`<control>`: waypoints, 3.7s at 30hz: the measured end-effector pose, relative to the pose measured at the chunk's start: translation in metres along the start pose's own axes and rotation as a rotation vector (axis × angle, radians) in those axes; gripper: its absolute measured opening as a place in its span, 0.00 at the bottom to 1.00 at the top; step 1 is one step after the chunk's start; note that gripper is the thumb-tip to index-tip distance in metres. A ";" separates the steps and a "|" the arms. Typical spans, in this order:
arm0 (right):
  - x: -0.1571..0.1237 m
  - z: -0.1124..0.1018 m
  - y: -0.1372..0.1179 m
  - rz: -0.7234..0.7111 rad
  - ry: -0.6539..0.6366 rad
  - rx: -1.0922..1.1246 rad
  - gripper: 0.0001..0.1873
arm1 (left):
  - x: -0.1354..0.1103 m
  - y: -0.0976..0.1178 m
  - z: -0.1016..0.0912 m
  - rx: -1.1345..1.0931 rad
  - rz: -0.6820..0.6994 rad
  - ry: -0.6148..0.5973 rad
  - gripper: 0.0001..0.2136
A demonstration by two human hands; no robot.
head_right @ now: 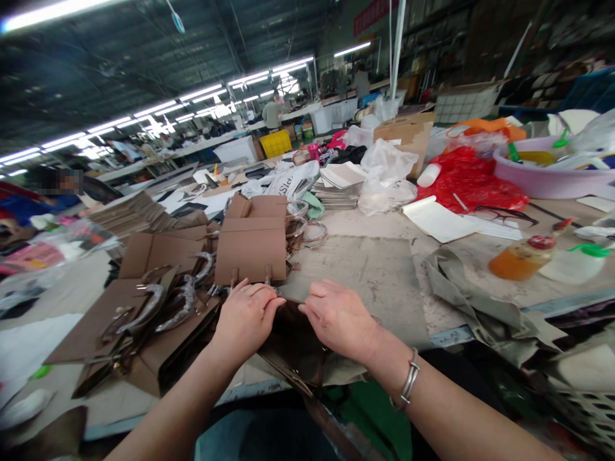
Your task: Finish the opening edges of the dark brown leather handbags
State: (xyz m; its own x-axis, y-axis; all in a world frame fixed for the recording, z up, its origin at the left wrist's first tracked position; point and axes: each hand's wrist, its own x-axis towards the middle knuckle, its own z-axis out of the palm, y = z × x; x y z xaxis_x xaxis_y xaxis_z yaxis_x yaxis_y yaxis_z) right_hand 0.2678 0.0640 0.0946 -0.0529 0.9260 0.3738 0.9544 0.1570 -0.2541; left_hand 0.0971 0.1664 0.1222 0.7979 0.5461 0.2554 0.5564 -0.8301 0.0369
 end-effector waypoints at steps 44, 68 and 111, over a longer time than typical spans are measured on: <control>0.032 -0.010 -0.017 0.111 -0.204 -0.185 0.16 | -0.007 -0.010 -0.014 0.068 -0.118 0.000 0.06; 0.046 -0.011 -0.019 0.095 -0.259 -0.117 0.14 | -0.010 -0.017 -0.007 -0.063 -0.040 0.003 0.01; 0.067 -0.002 -0.010 0.034 -0.276 -0.064 0.15 | -0.005 -0.020 0.010 -0.259 -0.196 0.064 0.04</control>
State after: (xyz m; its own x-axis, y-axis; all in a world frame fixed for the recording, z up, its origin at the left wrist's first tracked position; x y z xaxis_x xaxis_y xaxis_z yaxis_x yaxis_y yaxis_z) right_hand 0.2549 0.1238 0.1236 -0.0903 0.9902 0.1065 0.9730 0.1105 -0.2026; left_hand 0.0848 0.1813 0.1110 0.6604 0.6972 0.2789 0.6140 -0.7152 0.3338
